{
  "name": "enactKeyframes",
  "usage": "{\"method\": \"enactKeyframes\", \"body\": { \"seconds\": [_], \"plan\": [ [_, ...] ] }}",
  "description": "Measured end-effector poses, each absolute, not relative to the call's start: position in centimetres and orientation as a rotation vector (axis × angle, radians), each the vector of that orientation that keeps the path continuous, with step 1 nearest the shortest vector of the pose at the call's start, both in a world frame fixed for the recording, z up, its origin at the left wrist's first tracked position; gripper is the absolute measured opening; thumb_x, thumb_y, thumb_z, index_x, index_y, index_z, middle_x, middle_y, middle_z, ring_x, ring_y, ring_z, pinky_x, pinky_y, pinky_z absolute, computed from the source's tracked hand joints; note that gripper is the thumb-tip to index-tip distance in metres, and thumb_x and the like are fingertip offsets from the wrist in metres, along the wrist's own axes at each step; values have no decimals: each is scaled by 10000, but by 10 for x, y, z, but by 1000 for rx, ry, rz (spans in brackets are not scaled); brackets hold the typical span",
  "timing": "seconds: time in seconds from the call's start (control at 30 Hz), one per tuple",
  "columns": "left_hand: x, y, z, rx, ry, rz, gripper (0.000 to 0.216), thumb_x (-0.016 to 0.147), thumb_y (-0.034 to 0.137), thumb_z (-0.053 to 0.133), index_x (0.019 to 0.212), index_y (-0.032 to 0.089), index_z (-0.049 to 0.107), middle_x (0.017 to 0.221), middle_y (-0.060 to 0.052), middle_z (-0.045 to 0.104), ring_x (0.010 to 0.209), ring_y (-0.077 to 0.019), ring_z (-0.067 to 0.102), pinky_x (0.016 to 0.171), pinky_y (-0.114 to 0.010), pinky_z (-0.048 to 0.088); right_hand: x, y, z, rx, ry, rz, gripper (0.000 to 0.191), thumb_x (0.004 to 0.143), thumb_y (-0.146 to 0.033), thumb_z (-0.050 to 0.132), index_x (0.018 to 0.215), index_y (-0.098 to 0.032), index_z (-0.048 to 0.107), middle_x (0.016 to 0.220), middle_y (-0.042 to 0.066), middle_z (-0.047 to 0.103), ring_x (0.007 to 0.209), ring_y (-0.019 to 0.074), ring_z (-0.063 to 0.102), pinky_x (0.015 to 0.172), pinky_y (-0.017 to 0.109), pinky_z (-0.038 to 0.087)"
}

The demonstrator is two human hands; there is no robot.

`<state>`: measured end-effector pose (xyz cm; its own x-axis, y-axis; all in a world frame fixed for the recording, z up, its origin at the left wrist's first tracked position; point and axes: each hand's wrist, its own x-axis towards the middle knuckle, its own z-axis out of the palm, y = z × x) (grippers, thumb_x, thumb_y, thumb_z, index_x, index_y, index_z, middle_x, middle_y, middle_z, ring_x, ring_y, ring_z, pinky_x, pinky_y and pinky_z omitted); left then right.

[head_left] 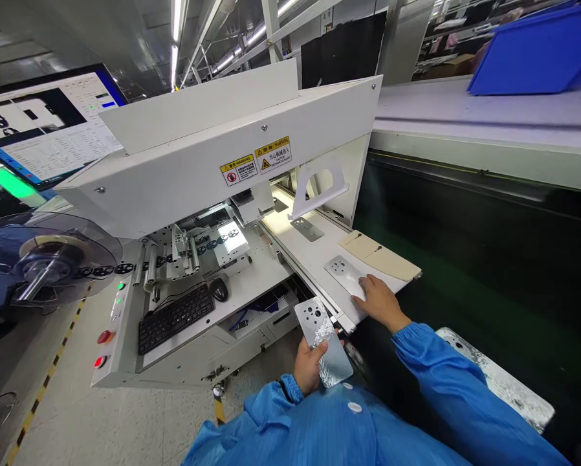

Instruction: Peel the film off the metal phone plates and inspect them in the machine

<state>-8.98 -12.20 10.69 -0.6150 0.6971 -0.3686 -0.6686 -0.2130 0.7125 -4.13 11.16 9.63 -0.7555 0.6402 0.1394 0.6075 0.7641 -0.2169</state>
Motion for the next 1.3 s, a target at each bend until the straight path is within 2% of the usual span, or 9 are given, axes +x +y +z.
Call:
{"method": "enactKeyframes", "body": {
  "seconds": [0.13,0.43,0.7,0.9,1.1,1.3],
  "plan": [
    [-92,-124,105,25,1146,1929,660,476,462,857,1005,135,637,941,-156,715,949,-373,657,843,-480,498,-47,98,83,-903,-2817,171,532,840,-428,494,1276,-125,530,1435,177,431,1318,356,369,1045,475,342],
    [-96,-124,116,-15,1162,1920,652,432,445,874,956,132,644,908,-143,725,952,-371,661,847,-466,506,-60,82,62,-793,-2885,212,638,925,-529,271,1380,-118,450,1486,169,369,1377,351,284,1093,535,259],
    [-99,-124,116,-9,1178,1929,674,466,449,858,1029,147,644,939,-151,721,998,-391,639,849,-489,499,-78,110,64,-781,-2879,264,662,910,-568,296,1383,-130,448,1498,162,352,1382,360,271,1106,541,234],
    [-103,-122,112,0,1169,1924,600,478,441,859,962,146,663,922,-141,725,1001,-384,640,888,-496,482,-87,120,65,-799,-2876,293,679,905,-590,294,1385,-135,441,1504,153,343,1384,365,260,1105,539,229],
    [-106,-120,107,3,1147,1906,763,457,450,870,1102,117,634,976,-185,708,1013,-388,637,924,-529,459,-94,121,70,-837,-2880,310,676,914,-564,289,1396,-111,426,1508,170,329,1391,363,241,1112,544,213],
    [-107,-119,106,-6,1148,1923,731,462,436,870,1083,124,641,966,-174,712,1008,-387,639,908,-530,472,-100,122,71,-835,-2876,290,682,914,-559,282,1397,-97,423,1506,170,331,1390,363,244,1112,537,222]
  ]
}}
